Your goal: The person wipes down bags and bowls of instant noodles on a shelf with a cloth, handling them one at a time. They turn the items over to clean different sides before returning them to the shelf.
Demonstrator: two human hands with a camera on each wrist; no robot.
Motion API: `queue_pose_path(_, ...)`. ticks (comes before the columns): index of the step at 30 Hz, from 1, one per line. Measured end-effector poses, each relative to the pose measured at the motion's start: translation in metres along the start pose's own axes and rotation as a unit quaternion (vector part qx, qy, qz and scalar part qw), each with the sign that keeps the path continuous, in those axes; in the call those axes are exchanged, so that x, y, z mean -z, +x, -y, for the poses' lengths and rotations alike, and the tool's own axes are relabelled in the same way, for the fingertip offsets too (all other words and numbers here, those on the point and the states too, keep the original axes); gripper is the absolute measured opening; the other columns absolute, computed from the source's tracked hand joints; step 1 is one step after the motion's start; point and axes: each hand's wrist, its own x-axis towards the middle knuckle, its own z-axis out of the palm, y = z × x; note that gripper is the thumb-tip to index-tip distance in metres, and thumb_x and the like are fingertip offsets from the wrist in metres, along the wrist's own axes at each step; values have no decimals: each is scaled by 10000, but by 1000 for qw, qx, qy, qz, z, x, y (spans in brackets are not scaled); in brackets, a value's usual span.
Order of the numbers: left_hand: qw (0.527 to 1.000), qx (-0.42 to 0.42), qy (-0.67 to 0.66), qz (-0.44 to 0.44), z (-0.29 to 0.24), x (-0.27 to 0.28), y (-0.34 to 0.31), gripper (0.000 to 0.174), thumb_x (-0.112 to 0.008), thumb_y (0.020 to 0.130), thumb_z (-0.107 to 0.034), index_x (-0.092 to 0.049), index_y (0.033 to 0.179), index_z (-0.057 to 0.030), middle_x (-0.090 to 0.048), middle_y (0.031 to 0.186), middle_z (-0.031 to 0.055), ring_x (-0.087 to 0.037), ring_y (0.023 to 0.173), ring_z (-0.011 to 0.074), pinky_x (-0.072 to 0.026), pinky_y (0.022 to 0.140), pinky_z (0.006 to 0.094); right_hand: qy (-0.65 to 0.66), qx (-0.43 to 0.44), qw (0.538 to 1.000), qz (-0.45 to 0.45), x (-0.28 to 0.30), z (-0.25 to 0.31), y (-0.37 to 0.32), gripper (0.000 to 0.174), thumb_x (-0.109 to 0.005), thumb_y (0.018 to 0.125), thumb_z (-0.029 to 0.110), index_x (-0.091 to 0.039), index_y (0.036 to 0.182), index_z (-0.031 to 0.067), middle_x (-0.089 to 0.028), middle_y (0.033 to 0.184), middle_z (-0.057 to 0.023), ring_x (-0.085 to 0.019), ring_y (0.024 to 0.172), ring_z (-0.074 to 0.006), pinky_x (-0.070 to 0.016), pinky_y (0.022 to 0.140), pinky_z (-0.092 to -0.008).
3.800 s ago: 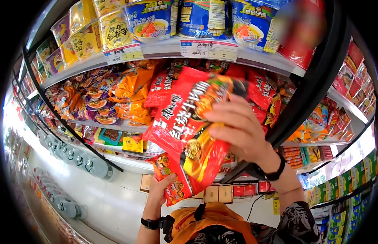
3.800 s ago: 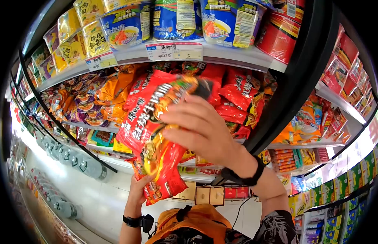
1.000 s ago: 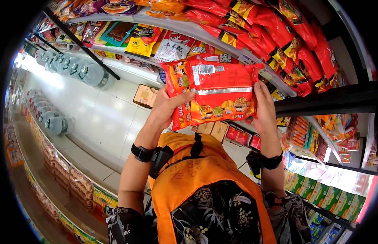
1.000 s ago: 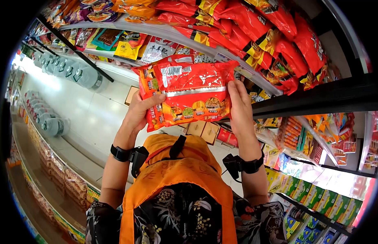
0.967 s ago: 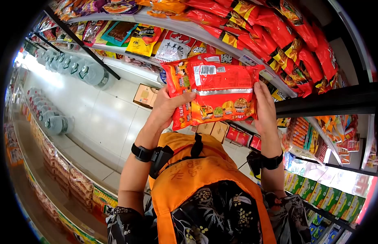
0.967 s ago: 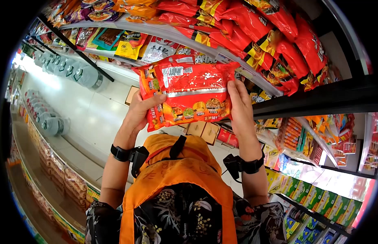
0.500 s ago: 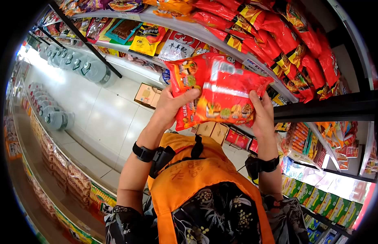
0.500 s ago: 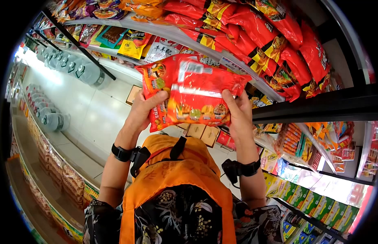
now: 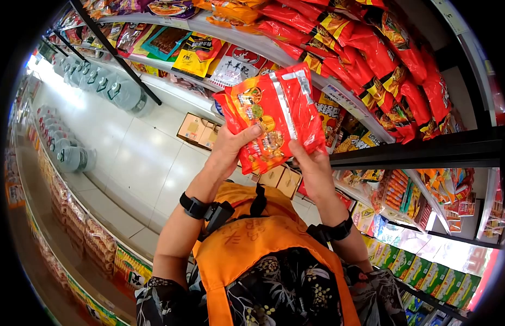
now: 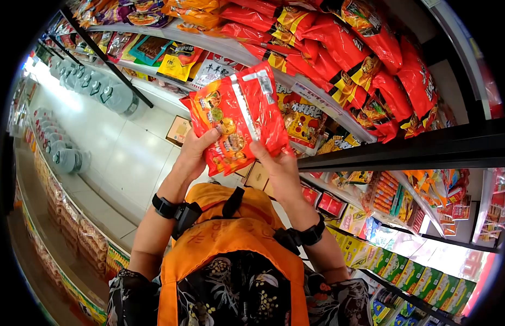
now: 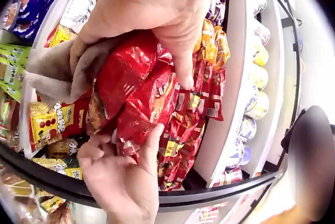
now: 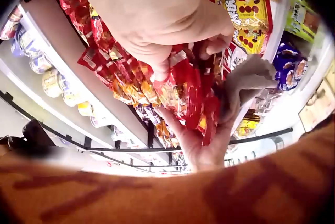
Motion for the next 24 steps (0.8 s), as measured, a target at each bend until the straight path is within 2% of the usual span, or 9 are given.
queue_pose_path(1,1000,5,8,-3,-3,0,0,523,-756,788,-148,-486,1215,-10,-621,1105,85,-633,946,167,-543,815,318,2,22,1000,3,-2,-5,-2,389,-669,892,231,-551,1212,44,-614,1072,3,-549,878,-73,-430,724,-232)
queue_pose_path(4,998,23,53,7,-15,4,-3,509,-747,784,-124,-494,1208,1,-627,1097,93,-637,934,169,-543,812,326,-143,-53,984,90,17,-1,-7,421,-684,873,138,-530,1243,8,-609,1157,-47,-569,1018,-107,-462,882,-293)
queue_pose_path(5,998,21,57,1,-18,7,-3,506,-751,773,-115,-506,1199,7,-636,1085,94,-638,933,167,-542,816,329,-106,-62,980,158,33,-4,-6,429,-678,880,178,-529,1250,20,-619,1125,-46,-575,1001,-103,-474,855,-287)
queue_pose_path(8,996,-3,70,53,-28,22,-2,531,-760,759,-111,-504,1208,12,-636,1091,96,-636,944,162,-537,827,326,-183,-24,981,58,59,23,2,345,-569,952,245,-554,1203,10,-632,1038,-40,-584,839,-112,-476,779,-271)
queue_pose_path(10,990,15,112,82,-32,22,-4,577,-775,734,-94,-494,1227,9,-632,1110,90,-627,955,150,-522,853,317,-173,70,982,17,57,44,6,354,-523,975,244,-536,1241,11,-637,1041,-44,-582,841,-97,-468,762,-237)
queue_pose_path(13,975,40,186,117,-28,19,-3,627,-798,697,-72,-492,1239,-1,-631,1121,72,-608,981,136,-502,874,305,-94,114,989,23,38,55,16,304,-622,926,223,-604,1149,17,-636,939,-16,-558,830,-60,-443,689,-199)
queue_pose_path(17,969,38,218,110,-21,14,-5,569,-799,700,-90,-534,1195,0,-641,1077,59,-609,982,137,-501,851,297,-139,109,984,-20,41,48,26,238,-639,917,221,-692,897,-11,-593,763,68,-454,638,-3,-375,562,-177)
queue_pose_path(20,988,31,133,69,-12,32,0,507,-775,732,-117,-550,1171,-1,-643,1062,57,-615,963,136,-510,836,299,-49,96,992,-69,30,49,21,230,-648,912,231,-688,912,4,-587,766,79,-449,602,5,-362,511,-175)
queue_pose_path(24,999,21,18,38,-3,44,3,516,-737,810,-232,-501,1211,-10,-624,1124,81,-636,964,165,-539,856,336,93,79,990,-71,39,46,25,252,-571,953,267,-640,1048,44,-671,914,-20,-624,747,-92,-489,639,-240)
